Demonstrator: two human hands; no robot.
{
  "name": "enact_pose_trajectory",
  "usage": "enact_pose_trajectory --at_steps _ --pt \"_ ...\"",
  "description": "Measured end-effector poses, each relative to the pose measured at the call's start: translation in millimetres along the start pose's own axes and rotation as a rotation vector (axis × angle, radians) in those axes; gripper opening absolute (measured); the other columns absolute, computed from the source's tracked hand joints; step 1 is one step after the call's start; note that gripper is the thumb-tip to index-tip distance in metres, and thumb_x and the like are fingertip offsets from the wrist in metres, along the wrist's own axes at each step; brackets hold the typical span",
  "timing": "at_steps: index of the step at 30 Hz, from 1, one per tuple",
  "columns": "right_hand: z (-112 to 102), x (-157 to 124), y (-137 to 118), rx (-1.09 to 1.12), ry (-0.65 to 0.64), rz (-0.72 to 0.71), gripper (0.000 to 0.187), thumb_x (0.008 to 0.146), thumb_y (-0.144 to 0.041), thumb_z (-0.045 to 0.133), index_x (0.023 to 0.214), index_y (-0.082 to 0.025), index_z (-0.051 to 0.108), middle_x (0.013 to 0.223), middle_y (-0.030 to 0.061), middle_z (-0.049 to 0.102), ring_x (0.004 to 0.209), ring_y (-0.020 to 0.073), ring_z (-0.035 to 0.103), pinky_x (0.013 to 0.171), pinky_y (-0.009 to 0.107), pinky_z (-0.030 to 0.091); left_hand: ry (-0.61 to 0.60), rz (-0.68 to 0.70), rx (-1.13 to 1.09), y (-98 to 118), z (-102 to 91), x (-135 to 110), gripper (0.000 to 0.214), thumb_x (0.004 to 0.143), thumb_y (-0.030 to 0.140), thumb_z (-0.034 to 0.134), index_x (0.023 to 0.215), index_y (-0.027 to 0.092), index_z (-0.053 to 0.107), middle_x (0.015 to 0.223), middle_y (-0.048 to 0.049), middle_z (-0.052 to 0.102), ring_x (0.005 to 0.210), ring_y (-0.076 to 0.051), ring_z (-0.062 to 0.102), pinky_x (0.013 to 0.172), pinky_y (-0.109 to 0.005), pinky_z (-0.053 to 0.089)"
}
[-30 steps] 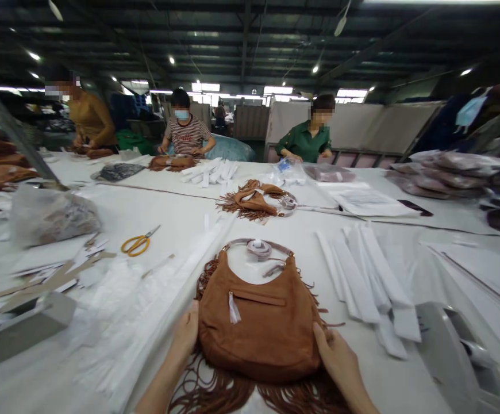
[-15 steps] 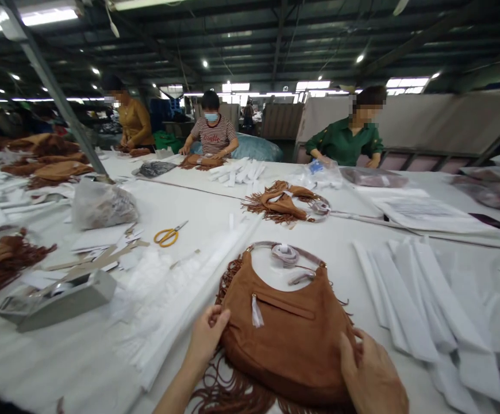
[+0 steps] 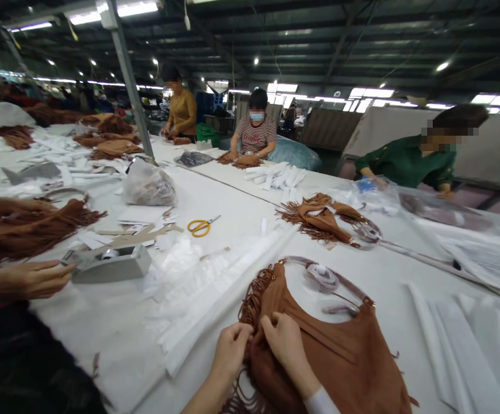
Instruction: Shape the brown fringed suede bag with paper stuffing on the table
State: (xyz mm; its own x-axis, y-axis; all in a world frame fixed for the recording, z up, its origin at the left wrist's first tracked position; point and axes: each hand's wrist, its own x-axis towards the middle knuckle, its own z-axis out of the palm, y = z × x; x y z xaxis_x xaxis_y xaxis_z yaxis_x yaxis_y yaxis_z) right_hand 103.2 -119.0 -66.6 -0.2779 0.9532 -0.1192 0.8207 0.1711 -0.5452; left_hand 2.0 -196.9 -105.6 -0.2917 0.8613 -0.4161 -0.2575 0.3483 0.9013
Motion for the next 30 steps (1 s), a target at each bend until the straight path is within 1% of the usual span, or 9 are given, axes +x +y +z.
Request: enact_pose_trajectory --at_steps 2,5,7,10,16,20,23,27,30 --pt "2 2 10 0.044 -0.024 -0.028 0.031 0.082 -0.037 0.031 0.056 -0.023 0.040 0.058 0.0055 0.056 0.060 0.0195 0.055 0.060 0.030 0.037 -0.009 -0.148 -0.111 -2 0.3 6 0.048 0.069 0.064 0.056 0.073 0.016 0.057 0.065 -0.0014 0.058 0.056 -0.013 0.052 0.055 -0.026 0.040" --pt "3 2 19 0.155 -0.036 -0.058 0.039 0.083 -0.050 0.027 0.060 -0.022 0.043 0.061 0.0041 0.054 0.061 0.0191 0.054 0.059 0.029 0.039 -0.121 -0.188 -0.098 5 2.7 13 0.058 0.057 0.073 0.062 0.063 0.016 0.052 0.055 0.0025 0.050 0.048 -0.008 0.041 0.049 -0.023 0.032" --pt "4 2 22 0.279 -0.036 -0.064 0.044 0.081 -0.058 0.032 0.062 -0.021 0.046 0.063 0.0043 0.054 0.062 0.0205 0.053 0.059 0.030 0.040 -0.183 -0.227 -0.075 13 2.6 16 0.057 0.053 0.072 0.065 0.060 0.017 0.050 0.052 0.0037 0.047 0.047 -0.008 0.039 0.048 -0.023 0.030" --pt "5 1 24 0.428 -0.050 -0.053 0.049 0.077 -0.064 0.040 0.066 -0.018 0.053 0.068 0.0068 0.058 0.067 0.0231 0.054 0.062 0.032 0.042 -0.220 -0.265 -0.011 24 -1.8 21 0.046 0.056 0.060 0.069 0.055 0.018 0.049 0.047 0.0039 0.046 0.043 -0.008 0.038 0.045 -0.023 0.027" --pt "9 3 27 0.404 -0.008 -0.059 0.053 0.077 -0.069 0.039 0.064 -0.019 0.053 0.063 0.0045 0.054 0.062 0.0217 0.050 0.060 0.033 0.039 -0.297 -0.167 0.190 28 -12.5 34 0.026 0.063 0.033 0.063 0.047 0.018 0.049 0.037 0.0063 0.037 0.037 -0.007 0.027 0.042 -0.025 0.014" --pt "7 3 25 0.396 -0.005 -0.078 0.052 0.077 -0.069 0.038 0.063 -0.020 0.051 0.062 0.0030 0.052 0.061 0.0207 0.049 0.060 0.032 0.037 -0.362 -0.101 0.215 26 -12.1 40 0.018 0.064 0.025 0.054 0.050 0.019 0.047 0.040 0.0075 0.035 0.039 -0.007 0.028 0.042 -0.024 0.017" --pt "5 2 23 0.393 0.002 -0.080 0.053 0.078 -0.069 0.038 0.061 -0.021 0.049 0.060 0.0023 0.052 0.059 0.0196 0.048 0.058 0.031 0.035 -0.335 -0.074 0.231 23 -7.4 41 0.011 0.064 0.023 0.049 0.054 0.018 0.049 0.044 0.0069 0.039 0.041 -0.007 0.033 0.044 -0.022 0.023" --pt "5 2 17 0.396 0.031 -0.094 0.051 0.078 -0.068 0.039 0.059 -0.021 0.047 0.056 -0.0008 0.047 0.054 0.0165 0.043 0.053 0.029 0.032 -0.290 -0.052 0.269 19 -1.5 39 0.011 0.065 0.022 0.045 0.055 0.018 0.049 0.046 0.0070 0.039 0.041 -0.007 0.032 0.044 -0.022 0.024" --pt "5 0 12 0.411 0.032 -0.102 0.050 0.078 -0.067 0.043 0.056 -0.022 0.044 0.053 -0.0018 0.045 0.053 0.0158 0.044 0.052 0.028 0.032 -0.231 -0.025 0.341 19 -6.0 39 0.013 0.065 0.023 0.045 0.056 0.018 0.052 0.046 0.0068 0.039 0.042 -0.008 0.032 0.044 -0.023 0.025"
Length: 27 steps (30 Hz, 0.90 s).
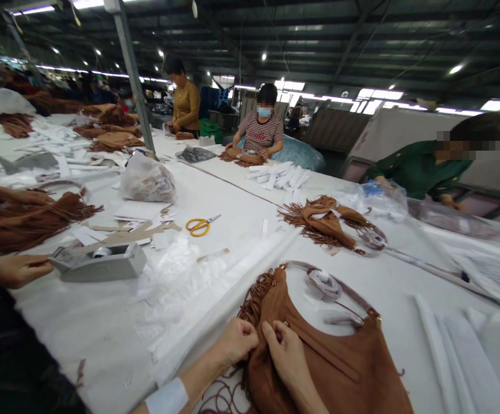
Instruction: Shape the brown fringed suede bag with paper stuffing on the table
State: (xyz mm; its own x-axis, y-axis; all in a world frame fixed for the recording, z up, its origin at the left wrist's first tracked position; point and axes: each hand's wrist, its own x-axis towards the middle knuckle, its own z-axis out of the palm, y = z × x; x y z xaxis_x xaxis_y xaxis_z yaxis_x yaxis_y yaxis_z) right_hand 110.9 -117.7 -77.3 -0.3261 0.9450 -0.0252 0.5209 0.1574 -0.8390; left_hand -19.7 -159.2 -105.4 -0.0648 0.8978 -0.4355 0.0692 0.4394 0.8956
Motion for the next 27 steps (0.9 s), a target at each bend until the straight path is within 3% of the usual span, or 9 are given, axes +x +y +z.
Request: enact_pose_trajectory --at_steps 2,4,9,12,14,17,21,24,27 --pt "-8 -4 0 0.048 -0.028 0.019 0.051 0.079 -0.067 0.045 0.058 -0.021 0.048 0.053 -0.0008 0.050 0.053 0.0163 0.047 0.052 0.028 0.035 0.080 0.020 0.083 -2 -8.5 -1 0.012 0.063 0.020 0.047 0.056 0.016 0.055 0.047 0.0056 0.043 0.046 -0.009 0.037 0.047 -0.023 0.026" --pt "-31 -13 7 0.093 0.016 0.074 0.052 0.079 -0.068 0.045 0.064 -0.020 0.056 0.055 0.0008 0.056 0.053 0.0170 0.051 0.052 0.027 0.038 0.160 0.050 0.177 -3 -18.2 -1 0.011 0.060 0.017 0.048 0.054 0.016 0.056 0.050 0.0038 0.049 0.051 -0.010 0.042 0.051 -0.024 0.028" --pt "-142 -71 64 -0.064 0.529 0.394 0.053 0.078 -0.068 0.044 0.082 -0.019 0.062 0.061 0.0034 0.064 0.059 0.0210 0.059 0.056 0.029 0.044 0.162 0.131 0.307 -11 -25.6 -6 0.012 0.062 0.020 0.045 0.057 0.017 0.056 0.057 0.0018 0.056 0.059 -0.013 0.048 0.058 -0.025 0.031" --pt "-186 -119 94 -0.249 0.652 0.609 0.054 0.077 -0.066 0.037 0.083 -0.018 0.062 0.062 0.0069 0.066 0.064 0.0258 0.062 0.058 0.034 0.045 0.116 0.147 0.291 -23 -21.4 -5 0.016 0.068 0.030 0.044 0.060 0.019 0.052 0.058 0.0023 0.052 0.060 -0.015 0.047 0.060 -0.026 0.034" --pt "-188 -139 104 -0.309 0.563 0.685 0.055 0.077 -0.065 0.032 0.079 -0.019 0.062 0.068 0.0101 0.069 0.071 0.0287 0.064 0.064 0.036 0.046 0.085 0.130 0.220 -29 -19.0 -3 0.021 0.069 0.038 0.045 0.061 0.019 0.050 0.058 0.0033 0.050 0.059 -0.015 0.045 0.058 -0.026 0.034" --pt "-166 -142 111 -0.306 0.434 0.689 0.053 0.079 -0.064 0.029 0.077 -0.021 0.061 0.084 0.0129 0.071 0.086 0.0300 0.066 0.077 0.038 0.047 0.053 0.141 0.122 -32 -19.2 -1 0.024 0.069 0.042 0.048 0.061 0.020 0.048 0.058 0.0040 0.048 0.059 -0.014 0.044 0.056 -0.025 0.034" --pt "-144 -135 117 -0.408 0.371 0.646 0.043 0.080 -0.055 0.028 0.077 -0.022 0.055 0.087 0.0151 0.070 0.088 0.0311 0.066 0.078 0.039 0.048 0.155 0.191 0.245 -29 -28.2 -4 0.018 0.069 0.035 0.047 0.059 0.021 0.047 0.054 0.0042 0.046 0.058 -0.014 0.043 0.058 -0.026 0.032" --pt "-145 -133 127 -0.512 0.349 0.692 0.036 0.079 -0.049 0.029 0.078 -0.022 0.054 0.087 0.0175 0.070 0.088 0.0341 0.066 0.077 0.041 0.048 0.225 0.166 0.362 -28 -34.0 -4 0.012 0.066 0.028 0.048 0.057 0.020 0.049 0.053 0.0037 0.047 0.058 -0.014 0.044 0.058 -0.026 0.030" --pt "-151 -128 138 -0.546 0.343 0.740 0.032 0.078 -0.048 0.035 0.078 -0.023 0.054 0.084 0.0167 0.070 0.086 0.0354 0.067 0.075 0.041 0.050 0.224 0.127 0.336 -28 -33.4 -2 0.010 0.066 0.025 0.051 0.057 0.019 0.051 0.054 0.0032 0.051 0.058 -0.014 0.048 0.058 -0.025 0.032"
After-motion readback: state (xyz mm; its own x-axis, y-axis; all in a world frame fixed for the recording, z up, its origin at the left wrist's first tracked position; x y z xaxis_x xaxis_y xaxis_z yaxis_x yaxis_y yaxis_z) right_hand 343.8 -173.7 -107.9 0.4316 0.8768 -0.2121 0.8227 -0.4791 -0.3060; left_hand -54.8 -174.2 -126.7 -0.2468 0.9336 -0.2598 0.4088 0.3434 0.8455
